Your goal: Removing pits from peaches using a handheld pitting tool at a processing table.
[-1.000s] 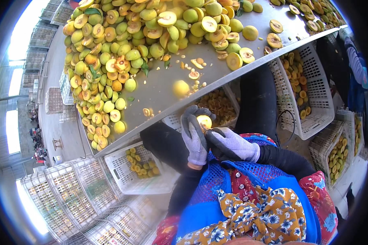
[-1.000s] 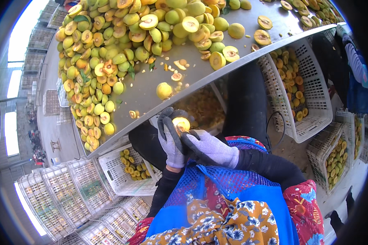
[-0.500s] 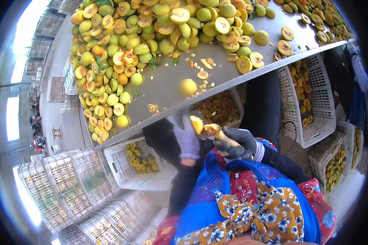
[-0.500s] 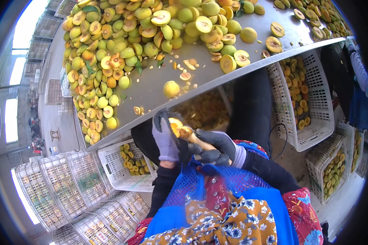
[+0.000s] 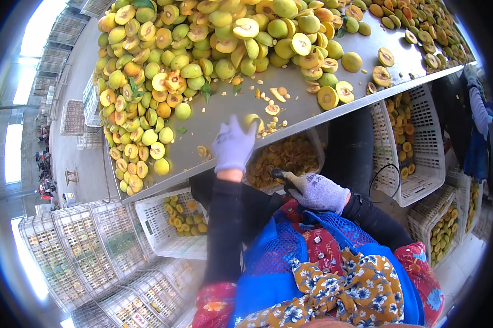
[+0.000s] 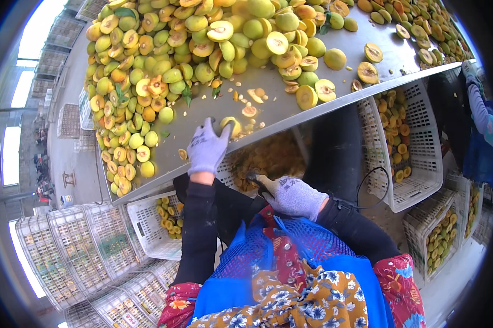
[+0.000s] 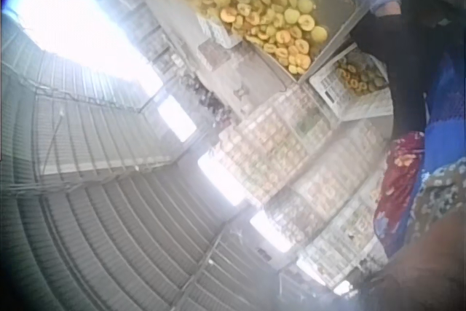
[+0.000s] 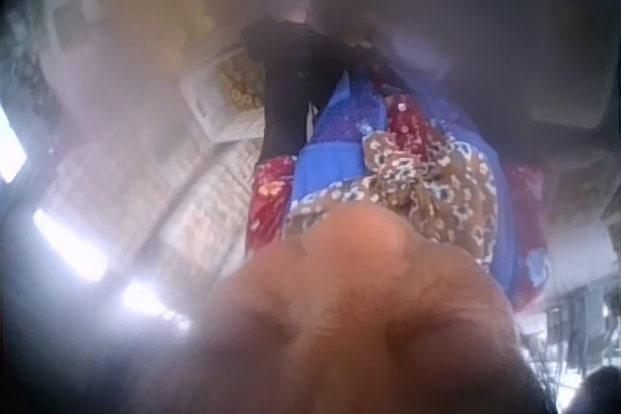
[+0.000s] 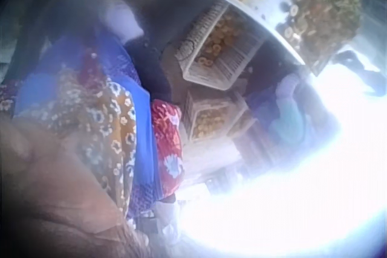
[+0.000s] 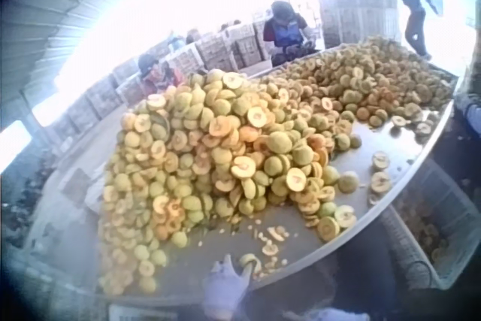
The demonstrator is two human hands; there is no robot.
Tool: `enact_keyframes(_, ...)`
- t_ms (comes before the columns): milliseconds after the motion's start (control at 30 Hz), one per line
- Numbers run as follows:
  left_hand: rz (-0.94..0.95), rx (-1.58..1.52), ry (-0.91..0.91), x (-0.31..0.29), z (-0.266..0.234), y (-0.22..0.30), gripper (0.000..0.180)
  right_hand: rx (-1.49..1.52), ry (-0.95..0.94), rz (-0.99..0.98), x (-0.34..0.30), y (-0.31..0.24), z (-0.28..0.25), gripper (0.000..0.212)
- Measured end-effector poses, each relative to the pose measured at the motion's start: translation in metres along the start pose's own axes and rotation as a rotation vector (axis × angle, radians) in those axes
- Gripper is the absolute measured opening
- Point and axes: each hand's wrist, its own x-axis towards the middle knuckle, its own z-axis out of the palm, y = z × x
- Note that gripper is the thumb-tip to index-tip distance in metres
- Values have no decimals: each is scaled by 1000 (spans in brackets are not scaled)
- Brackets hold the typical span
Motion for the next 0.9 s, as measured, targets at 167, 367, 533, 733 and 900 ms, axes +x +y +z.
enact_keyframes(167,184,-570,-166,36,15,-15,44,63,269,-59,-9,9,-3,45)
enact_keyframes(367,183,-1459,-391,-32,9,-28,44,46,423,-207,-4,-18,-18,28)
enact_keyframes(533,14,-1659,-402,-69,3,5,50,-107,427,-216,-1,-29,-14,28)
enact_keyframes(733,129,-1385,-276,-88,0,12,44,-145,414,-184,-6,-32,-8,28)
enact_keyframes(900,-5,-1431,-209,-96,1,17,41,-114,389,-235,-1,-13,11,28)
